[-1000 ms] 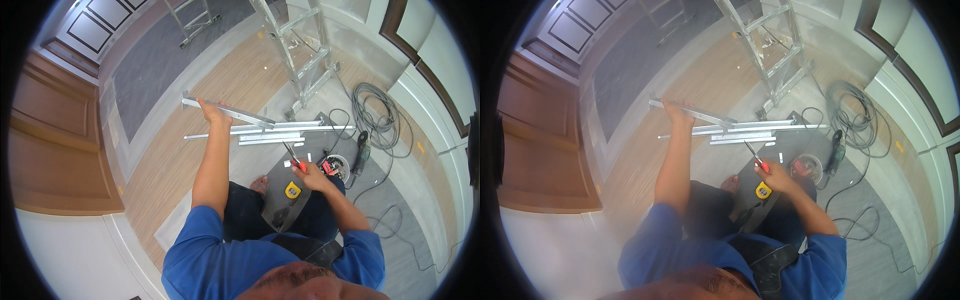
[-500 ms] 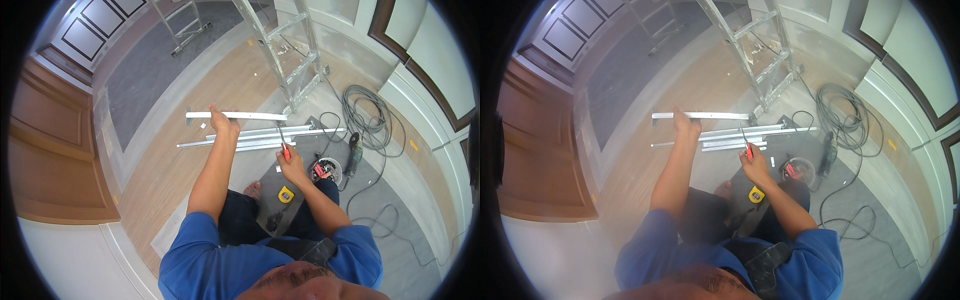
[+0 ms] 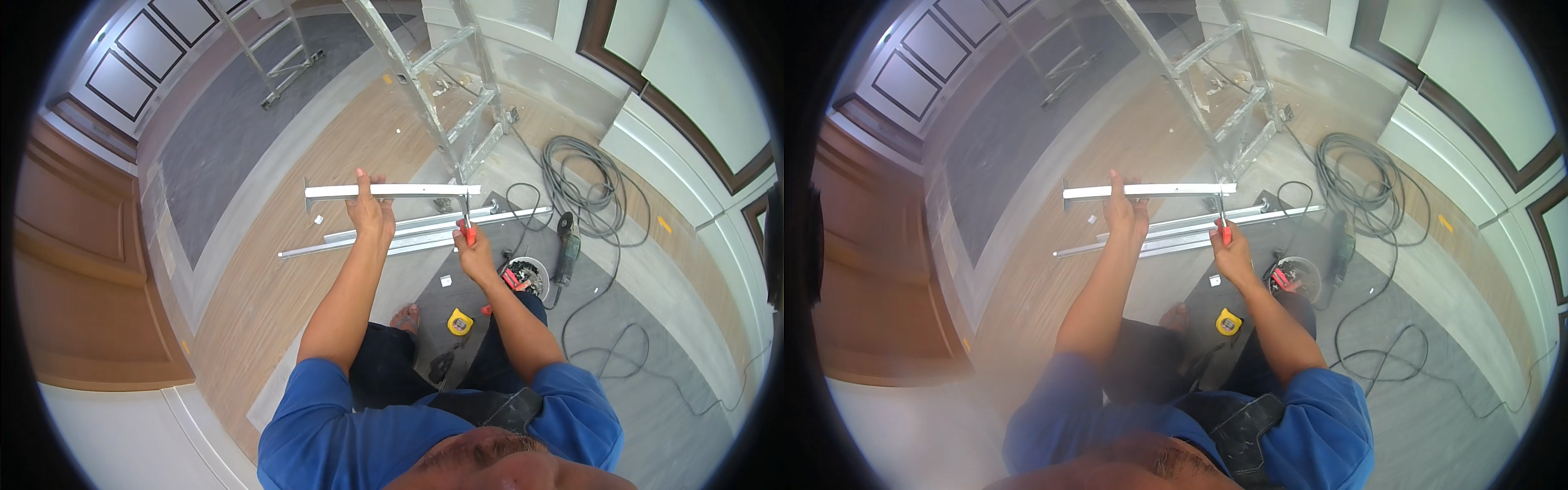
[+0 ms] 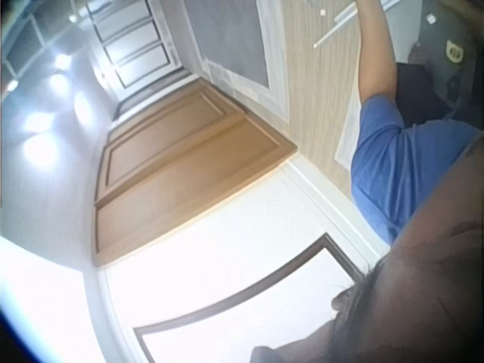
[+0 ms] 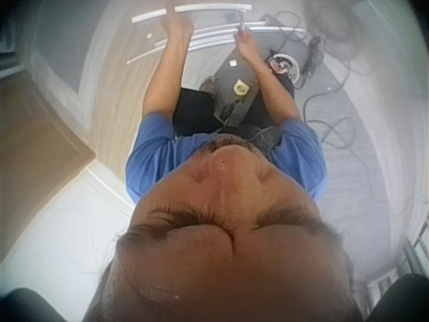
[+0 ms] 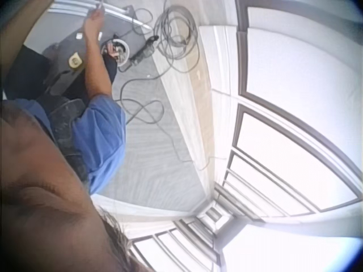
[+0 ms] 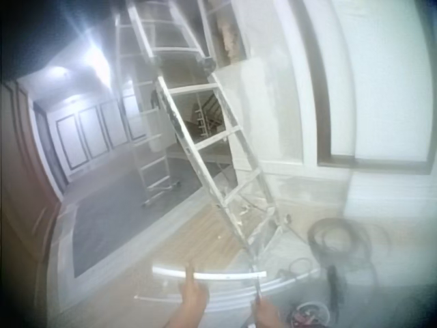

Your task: The person measures and cuts metal profiles using a tape measure and tin snips. They then climb a ladder and fit a cut piece into a ceiling opening, adjusting it by hand.

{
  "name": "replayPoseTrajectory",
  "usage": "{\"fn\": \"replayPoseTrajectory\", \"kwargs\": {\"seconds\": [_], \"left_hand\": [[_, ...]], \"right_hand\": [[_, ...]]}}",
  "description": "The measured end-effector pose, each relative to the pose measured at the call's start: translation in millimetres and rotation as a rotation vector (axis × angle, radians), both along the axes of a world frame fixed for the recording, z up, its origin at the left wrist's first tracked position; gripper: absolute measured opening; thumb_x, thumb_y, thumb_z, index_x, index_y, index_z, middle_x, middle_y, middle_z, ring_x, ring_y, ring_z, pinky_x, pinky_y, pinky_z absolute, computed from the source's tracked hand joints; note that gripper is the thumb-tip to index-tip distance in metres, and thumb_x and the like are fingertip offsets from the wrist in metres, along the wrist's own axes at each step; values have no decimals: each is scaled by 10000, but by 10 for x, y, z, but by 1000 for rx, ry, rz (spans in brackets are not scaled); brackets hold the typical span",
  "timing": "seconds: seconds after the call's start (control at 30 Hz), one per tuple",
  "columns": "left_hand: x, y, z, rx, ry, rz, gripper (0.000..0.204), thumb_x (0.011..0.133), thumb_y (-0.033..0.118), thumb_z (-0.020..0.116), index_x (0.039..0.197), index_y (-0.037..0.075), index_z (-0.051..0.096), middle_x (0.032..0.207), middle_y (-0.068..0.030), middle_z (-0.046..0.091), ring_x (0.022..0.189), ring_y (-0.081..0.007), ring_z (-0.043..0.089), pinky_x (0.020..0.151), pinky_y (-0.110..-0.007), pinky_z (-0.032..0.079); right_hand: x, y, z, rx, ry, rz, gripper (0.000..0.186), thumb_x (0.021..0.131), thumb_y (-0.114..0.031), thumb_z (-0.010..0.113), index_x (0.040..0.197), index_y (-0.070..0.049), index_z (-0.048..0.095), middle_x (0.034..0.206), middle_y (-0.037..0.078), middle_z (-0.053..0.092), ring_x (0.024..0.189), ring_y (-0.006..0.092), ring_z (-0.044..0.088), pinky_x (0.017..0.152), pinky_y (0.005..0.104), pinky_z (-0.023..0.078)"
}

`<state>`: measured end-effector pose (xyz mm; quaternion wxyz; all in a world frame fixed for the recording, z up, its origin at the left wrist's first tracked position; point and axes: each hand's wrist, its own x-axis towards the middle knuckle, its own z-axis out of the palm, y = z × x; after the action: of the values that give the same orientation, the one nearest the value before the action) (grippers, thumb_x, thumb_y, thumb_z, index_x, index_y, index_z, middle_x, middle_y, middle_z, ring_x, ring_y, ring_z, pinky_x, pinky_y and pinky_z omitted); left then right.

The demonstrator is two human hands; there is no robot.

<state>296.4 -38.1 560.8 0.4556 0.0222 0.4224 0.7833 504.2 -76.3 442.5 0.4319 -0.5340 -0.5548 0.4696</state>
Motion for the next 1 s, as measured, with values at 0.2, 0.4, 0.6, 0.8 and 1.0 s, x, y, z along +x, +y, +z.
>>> {"fn": "replayPoseTrajectory", "kwargs": {"seconds": [0.2, 0.4, 0.6, 0.8, 1.0], "left_hand": [[157, 38, -3, 72, -4, -90, 440, 954, 318, 770, 1215, 146, 461, 1096, -70, 578, 1150, -259, 573, 1068, -570, 422], [198, 27, -56, 147, 21, -300, 304, 953, 304, 770, 1095, 160, 543, 1036, -57, 614, 1110, -246, 598, 1028, -593, 488], [278, -21, -11, 146, 128, -333, 488, 999, 360, 696, 1225, 16, 434, 1152, -150, 517, 1187, -295, 524, 1083, -584, 499], [427, 58, -76, 155, 138, -391, 440, 984, 330, 721, 1187, 38, 461, 1113, -128, 586, 1150, -260, 586, 1085, -549, 504], [589, 66, -91, 153, 143, -404, 377, 978, 278, 731, 1161, 67, 477, 1116, -115, 589, 1177, -252, 587, 1096, -531, 496]], "right_hand": [[220, 117, 77, 56, -46, -61, 371, 986, -229, 661, 1260, 16, 613, 991, 172, 695, 912, 272, 662, 841, 384, 512], [406, 263, 54, 198, -75, -104, 371, 981, -193, 653, 1269, 31, 588, 1027, 198, 670, 936, 338, 656, 860, 399, 514], [601, 404, 45, 344, -171, -82, 404, 972, -169, 651, 1313, 28, 561, 1078, 203, 656, 984, 355, 649, 898, 405, 511], [783, 553, 58, 257, -90, -28, 434, 948, -112, 650, 1344, 30, 542, 1115, 207, 660, 1013, 350, 651, 919, 408, 509], [972, 573, 163, 229, -130, -6, 397, 926, -92, 655, 1297, 11, 559, 1041, 187, 673, 935, 334, 664, 852, 399, 519]]}}
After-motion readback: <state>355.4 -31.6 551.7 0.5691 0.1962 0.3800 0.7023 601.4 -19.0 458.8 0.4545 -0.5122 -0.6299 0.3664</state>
